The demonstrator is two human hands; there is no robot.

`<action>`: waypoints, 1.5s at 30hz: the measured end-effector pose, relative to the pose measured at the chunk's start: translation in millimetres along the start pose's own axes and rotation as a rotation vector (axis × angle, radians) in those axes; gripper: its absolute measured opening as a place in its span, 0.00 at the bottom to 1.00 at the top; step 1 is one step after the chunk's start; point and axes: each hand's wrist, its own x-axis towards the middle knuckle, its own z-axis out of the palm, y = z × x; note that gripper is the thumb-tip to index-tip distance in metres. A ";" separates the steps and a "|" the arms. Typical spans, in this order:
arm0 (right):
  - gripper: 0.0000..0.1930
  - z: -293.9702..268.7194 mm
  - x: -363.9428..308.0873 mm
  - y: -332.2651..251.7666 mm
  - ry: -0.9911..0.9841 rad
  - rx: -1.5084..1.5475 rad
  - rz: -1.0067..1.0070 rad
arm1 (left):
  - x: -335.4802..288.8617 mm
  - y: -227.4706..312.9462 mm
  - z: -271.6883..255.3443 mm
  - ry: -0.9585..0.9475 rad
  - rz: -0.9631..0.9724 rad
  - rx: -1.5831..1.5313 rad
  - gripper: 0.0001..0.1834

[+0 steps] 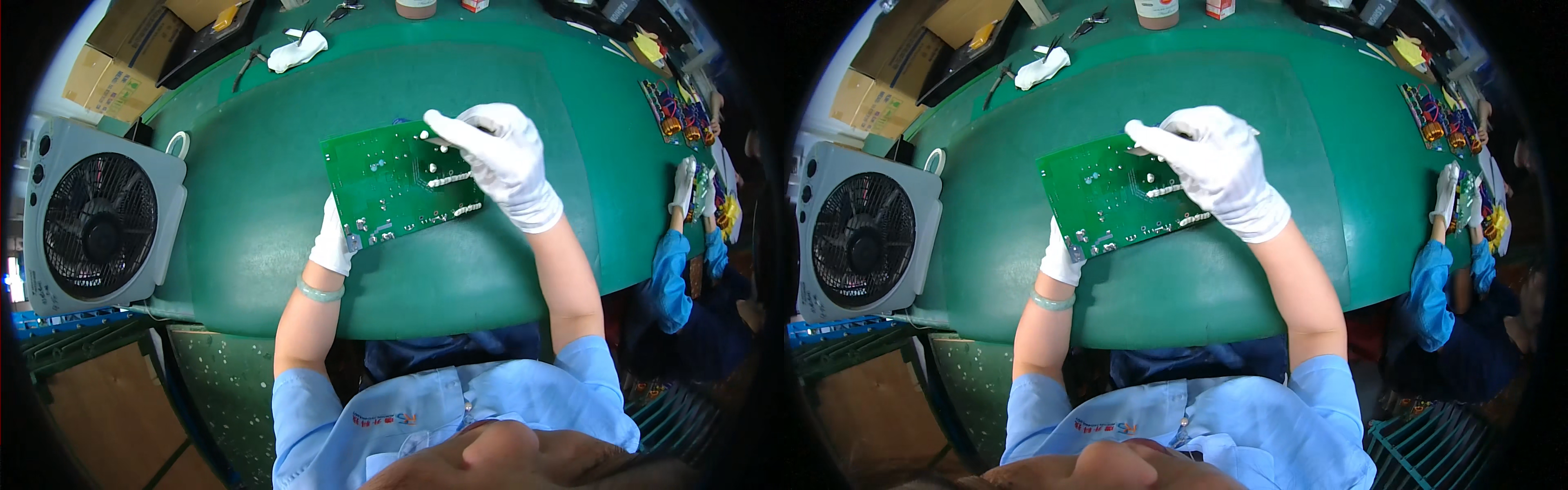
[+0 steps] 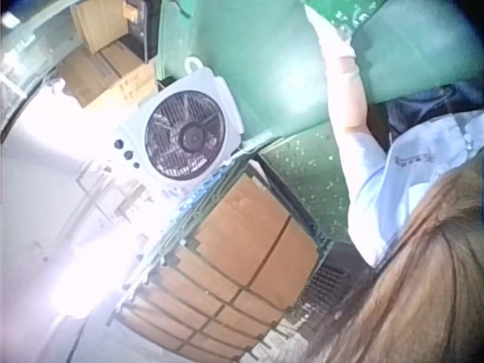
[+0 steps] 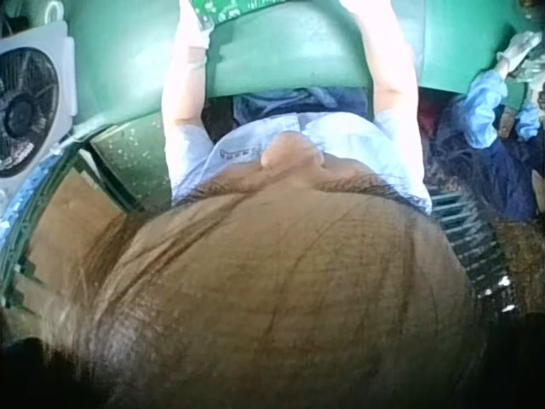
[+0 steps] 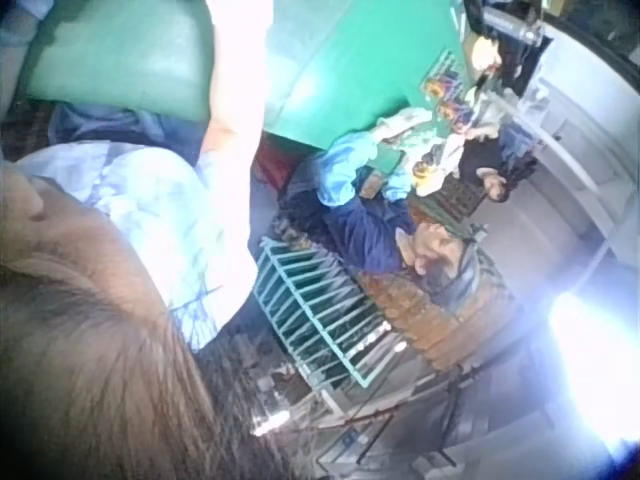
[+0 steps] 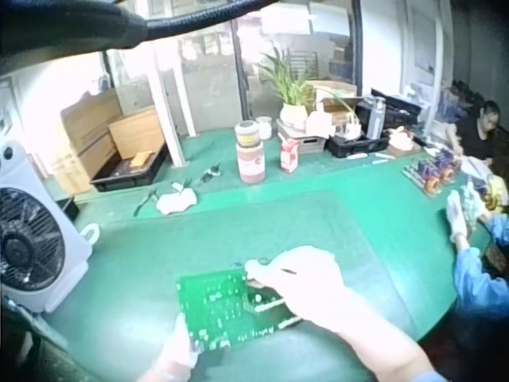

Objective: The person cleans the surface of a green circuit board using a small metal scraper. They hold the board with one hand and scrape off residue from the solder side with the other. The person flips the board over to clean the component side, then places the board on the table and picks up another one to repeat the process.

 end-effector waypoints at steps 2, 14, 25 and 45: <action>0.22 11.5 -5.7 9.9 0.141 -0.230 -0.158 | 1.2 4.1 11.6 -0.004 -0.002 0.003 0.23; 0.22 24.5 -21.5 26.5 0.089 -0.231 -0.173 | -7.1 1.4 7.2 0.031 -0.014 -0.015 0.22; 0.21 20.7 -19.2 24.9 0.049 -0.248 -0.175 | 1.1 -5.2 -5.9 -0.021 -0.019 -0.095 0.22; 0.16 21.2 -17.3 21.6 0.101 -0.197 -0.087 | -6.0 -1.3 -1.0 0.053 0.010 0.021 0.21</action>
